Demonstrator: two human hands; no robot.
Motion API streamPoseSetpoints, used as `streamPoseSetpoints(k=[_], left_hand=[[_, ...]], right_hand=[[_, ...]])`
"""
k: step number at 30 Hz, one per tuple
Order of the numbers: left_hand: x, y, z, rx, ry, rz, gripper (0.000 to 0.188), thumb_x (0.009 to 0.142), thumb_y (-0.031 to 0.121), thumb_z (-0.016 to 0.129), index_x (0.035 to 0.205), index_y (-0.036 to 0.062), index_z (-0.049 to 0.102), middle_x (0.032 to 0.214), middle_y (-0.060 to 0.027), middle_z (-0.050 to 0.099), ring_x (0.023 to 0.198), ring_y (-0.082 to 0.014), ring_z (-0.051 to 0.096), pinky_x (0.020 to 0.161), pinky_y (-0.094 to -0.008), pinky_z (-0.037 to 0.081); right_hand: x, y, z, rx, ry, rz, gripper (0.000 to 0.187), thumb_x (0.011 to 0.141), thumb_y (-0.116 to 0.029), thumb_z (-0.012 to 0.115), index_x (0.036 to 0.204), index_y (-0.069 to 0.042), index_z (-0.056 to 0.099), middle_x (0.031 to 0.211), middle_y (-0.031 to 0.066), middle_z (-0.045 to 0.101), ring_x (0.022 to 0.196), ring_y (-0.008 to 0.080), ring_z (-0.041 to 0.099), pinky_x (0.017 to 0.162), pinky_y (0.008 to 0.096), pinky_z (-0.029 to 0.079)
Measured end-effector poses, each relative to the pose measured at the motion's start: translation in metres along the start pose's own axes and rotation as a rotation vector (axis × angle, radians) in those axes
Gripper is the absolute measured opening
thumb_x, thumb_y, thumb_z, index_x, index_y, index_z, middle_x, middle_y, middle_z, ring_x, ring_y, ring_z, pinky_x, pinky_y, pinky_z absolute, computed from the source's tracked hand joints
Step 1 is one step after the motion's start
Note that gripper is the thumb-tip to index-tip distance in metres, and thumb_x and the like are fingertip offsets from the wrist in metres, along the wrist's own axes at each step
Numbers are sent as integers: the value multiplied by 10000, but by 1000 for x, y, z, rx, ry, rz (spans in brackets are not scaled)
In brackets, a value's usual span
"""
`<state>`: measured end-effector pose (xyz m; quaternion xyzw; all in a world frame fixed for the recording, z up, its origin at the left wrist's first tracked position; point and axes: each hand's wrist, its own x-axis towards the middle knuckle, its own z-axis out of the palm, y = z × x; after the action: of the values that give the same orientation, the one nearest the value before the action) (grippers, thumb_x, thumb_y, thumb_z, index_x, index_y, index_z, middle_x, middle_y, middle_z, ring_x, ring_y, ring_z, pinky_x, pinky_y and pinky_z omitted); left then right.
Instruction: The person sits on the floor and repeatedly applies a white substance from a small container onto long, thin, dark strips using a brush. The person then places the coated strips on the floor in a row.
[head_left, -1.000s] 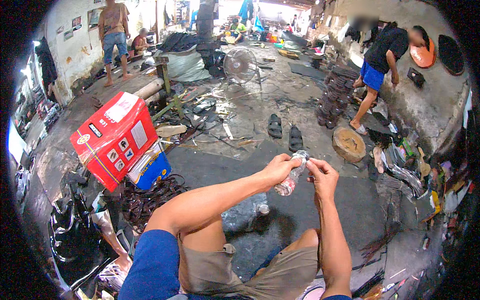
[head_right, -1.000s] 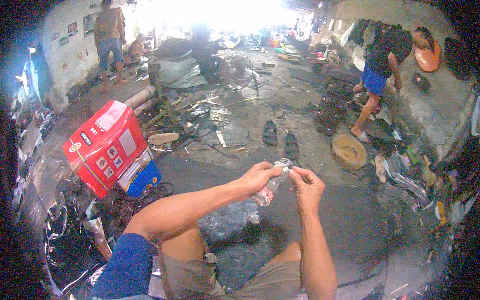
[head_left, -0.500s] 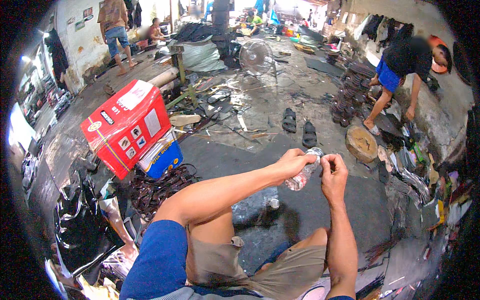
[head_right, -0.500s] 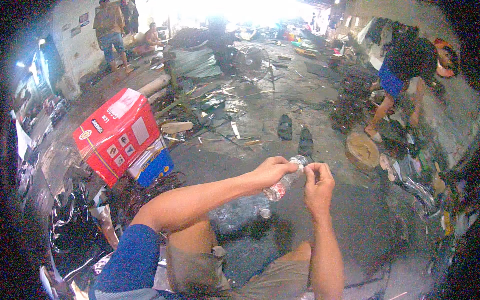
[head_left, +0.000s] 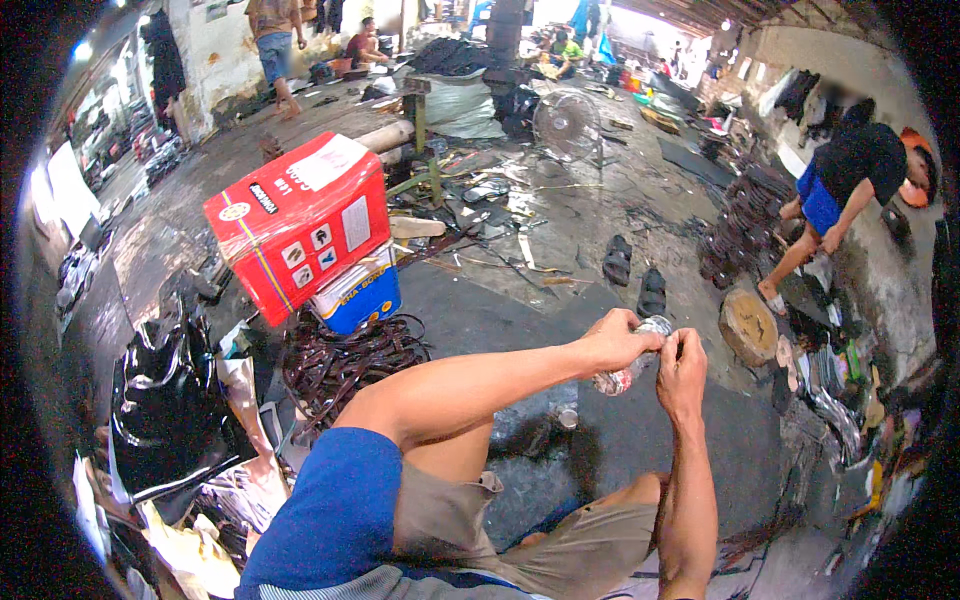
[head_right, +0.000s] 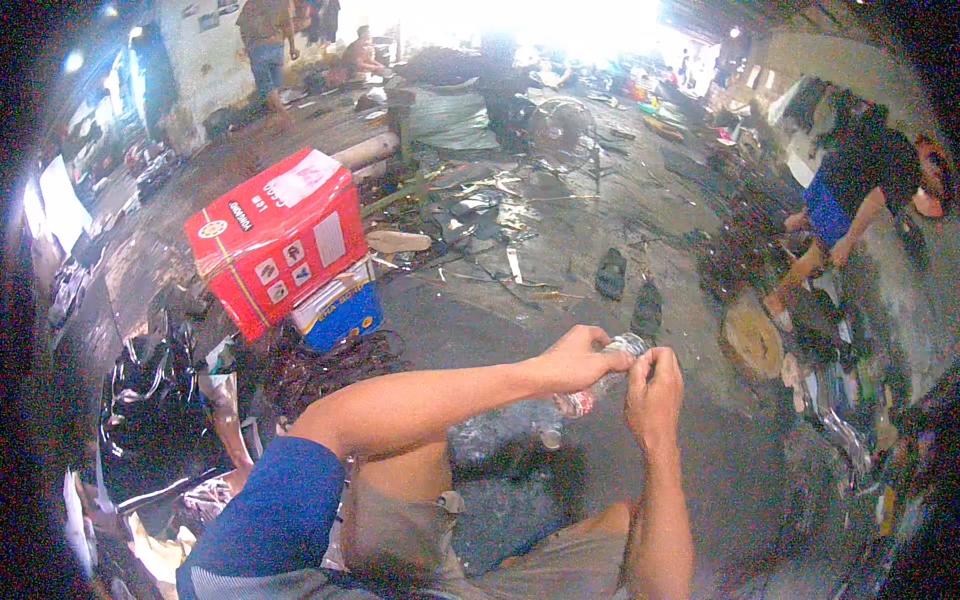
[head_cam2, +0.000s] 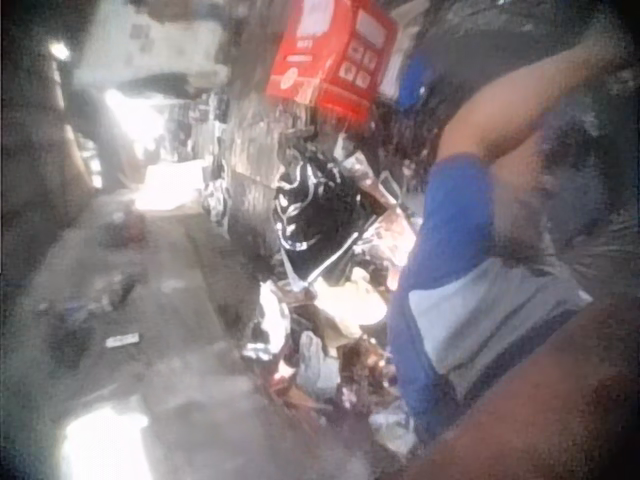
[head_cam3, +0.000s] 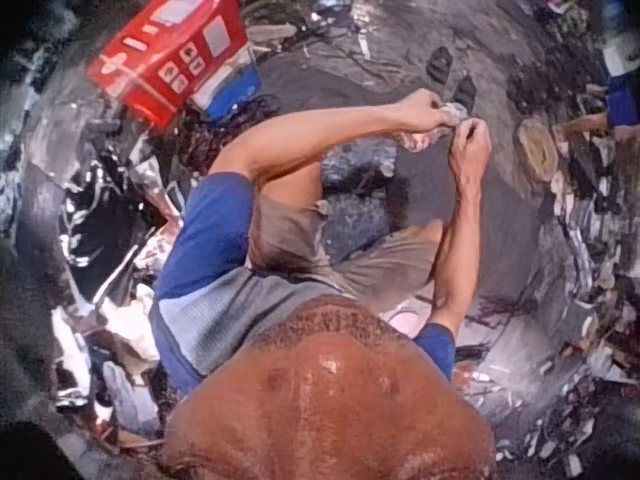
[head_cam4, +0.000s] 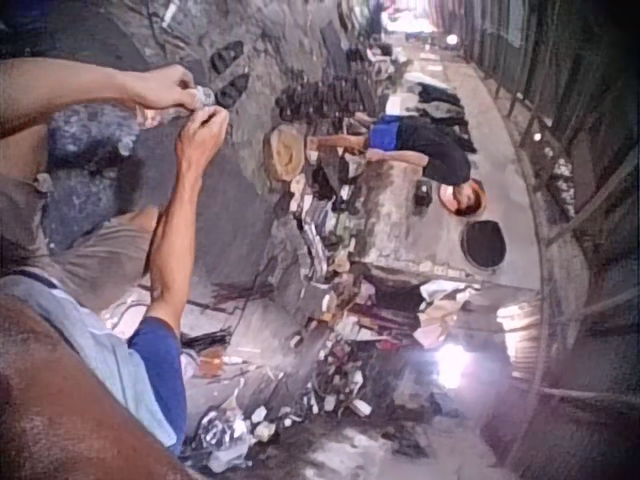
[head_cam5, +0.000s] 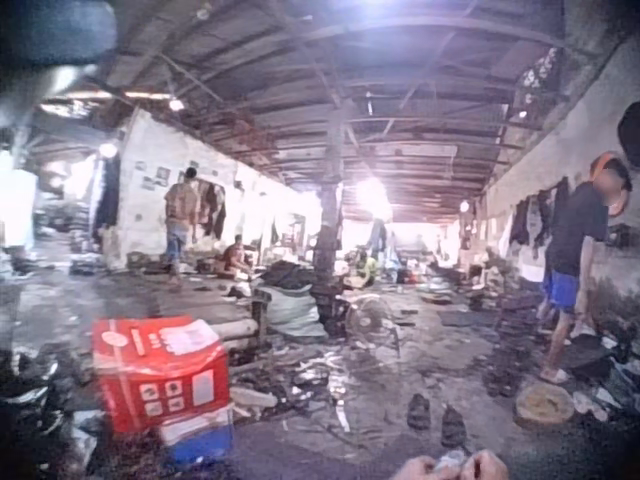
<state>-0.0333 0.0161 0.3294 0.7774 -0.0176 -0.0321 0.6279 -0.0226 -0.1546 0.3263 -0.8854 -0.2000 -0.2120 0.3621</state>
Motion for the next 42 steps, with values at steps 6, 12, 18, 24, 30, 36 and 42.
streamPoseSetpoints(k=[6, 12, 18, 24, 30, 36, 42], left_hand=[[-10, 8, -4, 89, 78, 144, 641, 812, 411, 695, 1197, -90, 591, 1046, -305, 659, 1020, -338, 658, 895, -403, 500], [21, 12, -6, 25, 349, 275, 611, 822, 392, 697, 1212, -59, 565, 1047, -250, 673, 923, -340, 680, 847, -422, 522], [32, 40, -21, -168, 554, 408, 609, 720, 431, 740, 1128, 8, 579, 1038, -239, 651, 991, -358, 636, 874, -412, 487], [58, 12, -46, -486, 643, 218, 618, 741, 469, 696, 1133, 18, 536, 1025, -224, 653, 958, -340, 643, 839, -423, 497], [32, 26, -55, -839, 363, -7, 979, 757, 602, 693, 1449, 78, 241, 1225, -237, 569, 1197, -388, 511, 973, -489, 446], [92, -24, -54, -784, 553, 154, 1163, 737, 660, 683, 1513, -2, 124, 1450, -269, 383, 1294, -381, 458, 1026, -490, 413], [57, 5, -46, -450, 466, 78, 1114, 723, 639, 715, 1444, -76, 255, 1340, -263, 478, 1188, -346, 519, 978, -440, 426]], right_hand=[[-3, -2, 9, 58, 113, 2, 163, 943, -147, 506, 939, 13, 538, 836, 203, 600, 777, 365, 591, 719, 451, 457], [-16, -42, 17, 255, -25, -27, 151, 951, -122, 517, 863, 0, 522, 765, 129, 550, 718, 278, 530, 674, 389, 435], [-4, -60, 19, 121, 355, -399, 217, 944, -152, 632, 791, -18, 555, 697, 38, 529, 620, 152, 445, 619, 297, 423], [4, 42, 1, 332, 149, -41, 296, 873, -92, 709, 748, -54, 443, 723, 1, 427, 698, 150, 424, 701, 297, 426], [-5, 38, 3, 324, 19, 92, 207, 912, -102, 674, 797, -80, 503, 758, -21, 433, 648, 84, 378, 562, 242, 328], [-32, -13, 2, 281, -100, 111, 259, 832, -228, 789, 919, 8, 727, 829, 73, 694, 702, 160, 562, 664, 312, 489], [-22, 3, -4, 327, -107, 195, 220, 875, -198, 744, 929, 12, 707, 796, 83, 672, 695, 152, 555, 641, 305, 482]])
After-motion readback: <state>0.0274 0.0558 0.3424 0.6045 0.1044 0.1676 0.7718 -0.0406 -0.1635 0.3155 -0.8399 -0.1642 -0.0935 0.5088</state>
